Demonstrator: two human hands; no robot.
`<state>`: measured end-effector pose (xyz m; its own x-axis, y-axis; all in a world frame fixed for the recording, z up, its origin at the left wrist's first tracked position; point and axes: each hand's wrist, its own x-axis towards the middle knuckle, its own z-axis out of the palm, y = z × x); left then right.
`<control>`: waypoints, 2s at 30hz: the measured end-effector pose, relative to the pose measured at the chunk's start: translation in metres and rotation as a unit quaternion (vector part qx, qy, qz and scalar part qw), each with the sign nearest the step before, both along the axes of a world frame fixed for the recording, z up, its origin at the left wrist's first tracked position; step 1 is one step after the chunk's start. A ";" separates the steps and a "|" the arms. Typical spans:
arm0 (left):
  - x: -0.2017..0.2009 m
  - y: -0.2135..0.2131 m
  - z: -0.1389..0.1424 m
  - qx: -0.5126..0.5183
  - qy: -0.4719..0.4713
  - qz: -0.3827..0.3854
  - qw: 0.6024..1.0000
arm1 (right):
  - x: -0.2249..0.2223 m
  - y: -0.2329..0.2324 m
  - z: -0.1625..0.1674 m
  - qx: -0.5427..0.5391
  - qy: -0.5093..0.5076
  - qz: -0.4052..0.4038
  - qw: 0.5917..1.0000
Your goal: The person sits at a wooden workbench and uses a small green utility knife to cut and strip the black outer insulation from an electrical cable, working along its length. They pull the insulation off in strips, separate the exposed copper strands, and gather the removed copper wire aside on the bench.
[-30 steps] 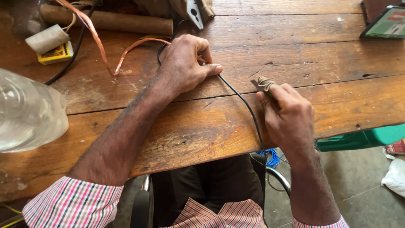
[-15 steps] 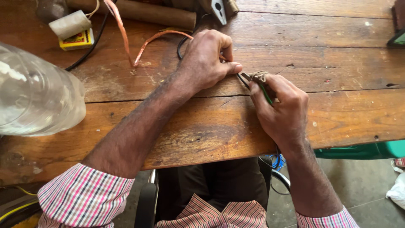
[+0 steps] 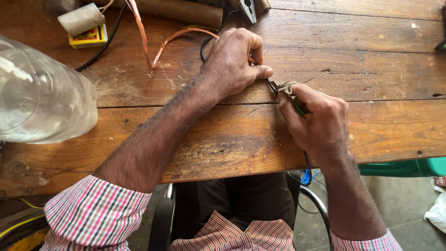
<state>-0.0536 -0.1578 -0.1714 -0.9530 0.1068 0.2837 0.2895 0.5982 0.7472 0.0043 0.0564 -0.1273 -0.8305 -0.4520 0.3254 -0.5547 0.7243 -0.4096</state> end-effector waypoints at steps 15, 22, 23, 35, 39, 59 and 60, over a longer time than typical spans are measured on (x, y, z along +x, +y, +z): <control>-0.001 0.000 -0.003 0.016 -0.006 -0.005 1.000 | 0.005 0.005 -0.006 0.025 0.006 -0.018 1.000; 0.000 0.001 -0.003 0.020 0.003 -0.005 1.000 | -0.003 0.017 -0.001 0.051 0.070 0.088 0.992; 0.000 0.001 -0.003 0.020 0.005 -0.005 1.000 | -0.003 0.019 0.000 0.062 0.070 0.094 0.991; 0.003 0.004 0.001 0.018 0.009 -0.008 1.000 | 0.003 0.034 0.002 0.070 0.022 0.092 0.993; 0.002 0.006 0.000 0.016 0.004 -0.007 1.000 | 0.003 0.036 -0.002 0.048 0.026 0.094 0.994; 0.000 0.007 0.000 0.016 -0.009 0.000 1.000 | 0.013 0.040 -0.004 0.069 0.036 0.084 0.993; 0.000 0.007 0.000 0.015 -0.004 0.000 1.000 | 0.013 0.040 -0.003 0.072 0.035 0.082 0.993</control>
<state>-0.0533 -0.1504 -0.1713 -0.9552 0.0976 0.2795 0.2833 0.5758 0.7669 0.0176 0.0969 -0.1307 -0.7198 -0.6254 0.3012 -0.6932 0.6705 -0.2645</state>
